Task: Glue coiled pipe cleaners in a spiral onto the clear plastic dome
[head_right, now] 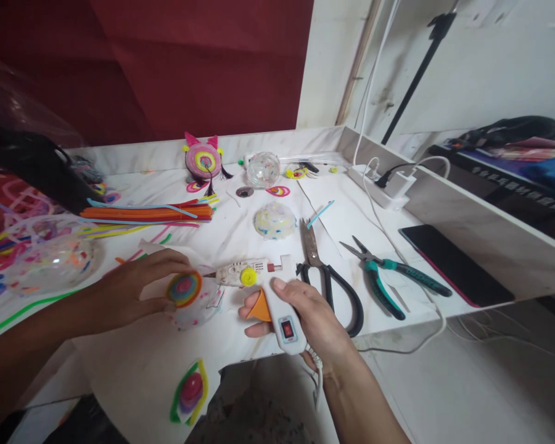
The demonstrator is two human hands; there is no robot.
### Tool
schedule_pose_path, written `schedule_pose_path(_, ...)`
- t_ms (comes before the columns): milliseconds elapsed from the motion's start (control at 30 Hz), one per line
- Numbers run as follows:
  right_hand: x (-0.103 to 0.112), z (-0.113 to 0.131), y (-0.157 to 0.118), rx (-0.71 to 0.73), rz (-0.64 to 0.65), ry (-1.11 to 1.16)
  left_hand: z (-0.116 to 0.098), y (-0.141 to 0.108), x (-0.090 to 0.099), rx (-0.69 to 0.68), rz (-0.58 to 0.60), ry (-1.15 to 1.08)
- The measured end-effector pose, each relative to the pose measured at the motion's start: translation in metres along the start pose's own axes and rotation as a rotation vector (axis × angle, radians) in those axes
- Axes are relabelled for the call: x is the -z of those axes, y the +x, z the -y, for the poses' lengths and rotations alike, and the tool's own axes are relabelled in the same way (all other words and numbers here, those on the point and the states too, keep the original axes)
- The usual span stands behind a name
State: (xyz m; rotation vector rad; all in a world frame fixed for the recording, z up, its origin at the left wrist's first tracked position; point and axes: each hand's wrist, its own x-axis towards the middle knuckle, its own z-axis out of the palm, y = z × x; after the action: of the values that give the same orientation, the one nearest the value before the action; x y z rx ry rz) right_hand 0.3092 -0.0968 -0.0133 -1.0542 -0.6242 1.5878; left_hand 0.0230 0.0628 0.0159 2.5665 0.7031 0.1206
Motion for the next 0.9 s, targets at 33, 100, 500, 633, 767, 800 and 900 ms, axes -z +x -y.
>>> schedule_pose_path(33, 0.0, 0.0, 0.001, -0.004, -0.003, 0.0, 0.0, 0.0, 0.0, 0.0, -0.006, 0.007)
schedule_pose_path(100, 0.0, 0.0, 0.002, -0.023, -0.006, 0.0, 0.001, 0.0, -0.001, -0.002, -0.006, 0.015)
schedule_pose_path(500, -0.007, 0.004, 0.02, -0.01, 0.041, -0.002, 0.008, -0.004, -0.012, 0.158, -0.096, 0.019)
schedule_pose_path(633, -0.01, 0.007, 0.023, -0.001, 0.06, -0.006, 0.008, -0.004, -0.012, 0.181, -0.105, 0.007)
schedule_pose_path(767, -0.012, 0.01, 0.024, 0.009, 0.082, -0.014, 0.006, -0.004, -0.012, 0.221, -0.116, -0.015)
schedule_pose_path(800, -0.013, 0.011, 0.024, 0.01, 0.084, -0.019, 0.005, -0.004, -0.013, 0.224, -0.116, -0.025)
schedule_pose_path(900, -0.013, 0.011, 0.024, 0.012, 0.087, -0.036, 0.001, -0.003, -0.012, 0.244, -0.111, -0.078)
